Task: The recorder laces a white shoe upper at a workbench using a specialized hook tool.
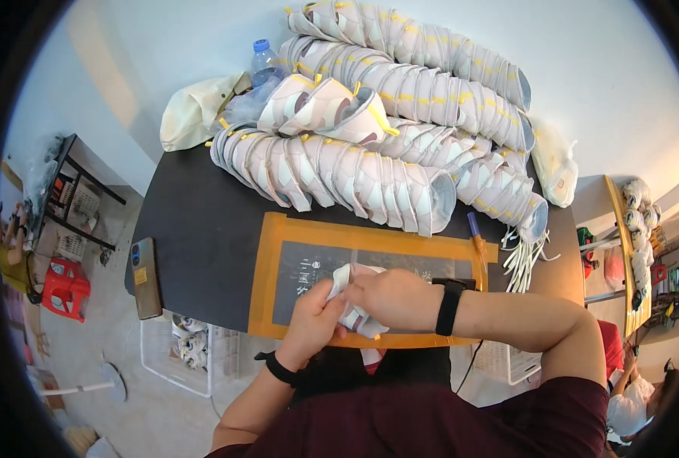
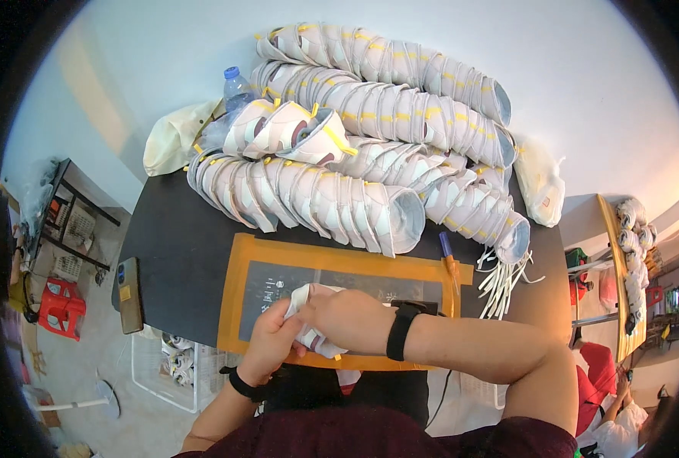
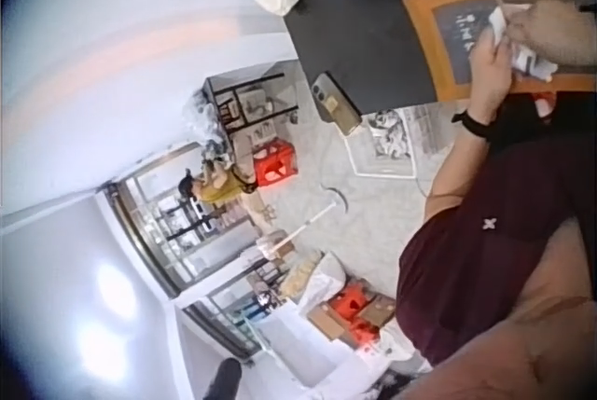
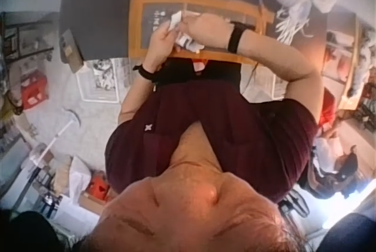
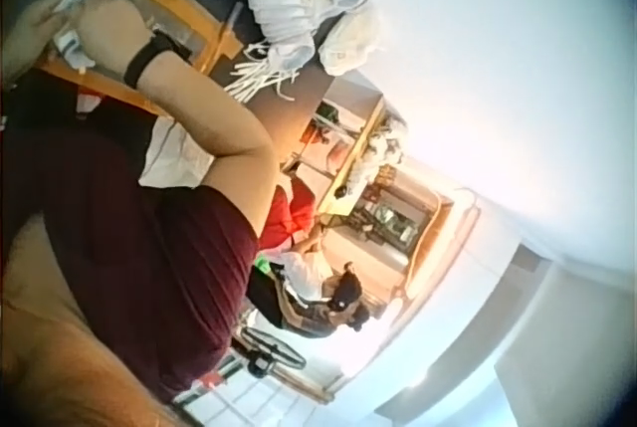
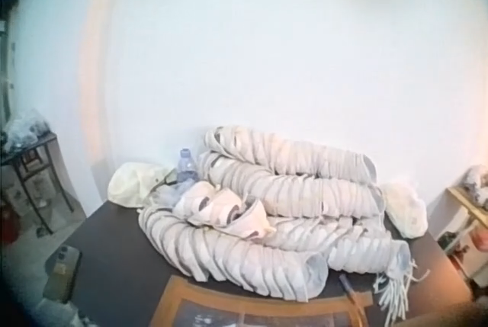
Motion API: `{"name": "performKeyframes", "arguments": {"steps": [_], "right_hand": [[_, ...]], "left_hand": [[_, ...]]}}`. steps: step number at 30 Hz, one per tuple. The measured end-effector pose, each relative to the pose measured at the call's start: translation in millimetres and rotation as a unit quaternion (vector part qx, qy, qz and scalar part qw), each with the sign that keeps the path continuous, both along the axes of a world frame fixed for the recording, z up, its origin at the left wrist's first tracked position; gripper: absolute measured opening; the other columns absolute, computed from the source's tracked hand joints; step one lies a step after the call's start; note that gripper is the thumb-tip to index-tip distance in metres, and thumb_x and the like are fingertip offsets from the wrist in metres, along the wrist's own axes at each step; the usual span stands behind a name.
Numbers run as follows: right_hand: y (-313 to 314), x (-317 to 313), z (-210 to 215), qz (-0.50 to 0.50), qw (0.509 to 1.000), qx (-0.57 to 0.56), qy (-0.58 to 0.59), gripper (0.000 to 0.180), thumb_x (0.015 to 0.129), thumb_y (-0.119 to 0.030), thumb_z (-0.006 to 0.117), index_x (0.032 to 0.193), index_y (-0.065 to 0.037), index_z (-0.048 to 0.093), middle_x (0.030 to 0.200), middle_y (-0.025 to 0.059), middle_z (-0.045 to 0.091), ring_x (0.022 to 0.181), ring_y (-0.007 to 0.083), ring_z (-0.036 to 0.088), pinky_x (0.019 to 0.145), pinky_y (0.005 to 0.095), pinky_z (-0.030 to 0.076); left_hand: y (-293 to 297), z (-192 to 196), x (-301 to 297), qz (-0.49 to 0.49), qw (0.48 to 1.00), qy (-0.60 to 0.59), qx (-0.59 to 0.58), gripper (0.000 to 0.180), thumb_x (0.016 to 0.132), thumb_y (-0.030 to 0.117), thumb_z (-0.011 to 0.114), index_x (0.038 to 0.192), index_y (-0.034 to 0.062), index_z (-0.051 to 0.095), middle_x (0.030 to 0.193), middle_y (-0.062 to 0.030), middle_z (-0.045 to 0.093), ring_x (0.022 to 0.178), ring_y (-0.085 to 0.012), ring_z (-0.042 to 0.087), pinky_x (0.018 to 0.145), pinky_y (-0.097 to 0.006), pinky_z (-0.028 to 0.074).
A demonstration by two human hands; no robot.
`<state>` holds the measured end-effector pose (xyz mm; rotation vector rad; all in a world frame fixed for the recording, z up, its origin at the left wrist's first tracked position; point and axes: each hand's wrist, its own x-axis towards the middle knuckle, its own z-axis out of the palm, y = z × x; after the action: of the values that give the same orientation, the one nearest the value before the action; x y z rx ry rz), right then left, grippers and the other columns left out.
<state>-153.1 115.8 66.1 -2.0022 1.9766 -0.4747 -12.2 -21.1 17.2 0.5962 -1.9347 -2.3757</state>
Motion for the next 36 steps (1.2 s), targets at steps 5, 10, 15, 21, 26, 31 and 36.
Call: {"name": "performKeyframes", "arguments": {"steps": [5,10,15,21,26,31,36], "right_hand": [[-10,-6,-23,-0.155,0.961,0.056,-0.22,0.008,0.084,-0.011,0.058,0.088,-0.004,0.057,0.082,0.0176,0.059,0.079,0.0366,0.064,0.065,0.0441,0.052],[-4,1,-20,-0.15,0.977,0.003,-0.153,0.008,0.085,-0.011,0.056,0.086,-0.003,0.056,0.082,0.0193,0.059,0.077,0.0418,0.061,0.069,0.0482,0.05],[11,6,21,-0.137,0.978,0.11,-0.11,0.01,0.088,-0.014,0.055,0.088,-0.004,0.056,0.088,0.0161,0.063,0.08,0.039,0.064,0.069,0.0473,0.05],[57,22,75,-0.091,0.991,0.088,-0.035,0.017,0.089,-0.02,0.06,0.093,-0.004,0.054,0.09,0.0131,0.063,0.08,0.0351,0.065,0.063,0.0458,0.051],[69,55,63,-0.134,0.989,0.046,0.045,0.02,0.085,-0.016,0.064,0.095,-0.003,0.053,0.09,0.0145,0.062,0.075,0.0334,0.067,0.059,0.0428,0.052],[100,61,71,-0.124,0.989,0.076,0.001,0.015,0.087,-0.012,0.062,0.095,-0.004,0.054,0.09,0.0145,0.061,0.076,0.0354,0.066,0.062,0.0437,0.053],[149,52,100,-0.164,0.97,-0.094,-0.153,0.01,0.095,-0.015,0.054,0.096,-0.005,0.054,0.088,0.0124,0.059,0.075,0.0311,0.061,0.069,0.0401,0.05]], "left_hand": [[0,1,-1,-0.007,1.0,-0.011,-0.013,0.016,0.099,0.014,0.054,0.108,0.0023,0.059,0.082,-0.0024,0.062,0.056,-0.0063,0.057,0.046,-0.021,0.046],[6,7,-5,0.034,0.999,-0.024,-0.026,0.015,0.098,0.014,0.056,0.105,0.0027,0.061,0.077,-0.0018,0.061,0.054,-0.0067,0.055,0.047,-0.023,0.044],[1,7,3,-0.004,0.998,-0.05,-0.032,0.018,0.096,0.016,0.06,0.107,0.0012,0.063,0.077,-0.0003,0.062,0.06,-0.0061,0.056,0.052,-0.022,0.045],[22,41,23,-0.047,0.995,0.063,-0.064,0.018,0.095,0.015,0.064,0.104,-0.0004,0.066,0.082,0.001,0.064,0.077,-0.0059,0.056,0.069,-0.024,0.047],[34,47,29,-0.082,0.987,0.054,-0.124,0.016,0.095,0.011,0.063,0.103,-0.0014,0.067,0.088,-0.0007,0.064,0.082,-0.005,0.055,0.069,-0.025,0.047],[35,49,43,-0.121,0.97,0.066,-0.2,0.014,0.092,0.01,0.064,0.099,-0.0022,0.067,0.086,-0.004,0.064,0.078,-0.008,0.057,0.067,-0.026,0.046],[14,69,70,-0.107,0.954,0.033,-0.278,0.012,0.086,0.008,0.066,0.096,0.0005,0.067,0.084,-0.0074,0.065,0.075,-0.0163,0.061,0.067,-0.029,0.048]]}}
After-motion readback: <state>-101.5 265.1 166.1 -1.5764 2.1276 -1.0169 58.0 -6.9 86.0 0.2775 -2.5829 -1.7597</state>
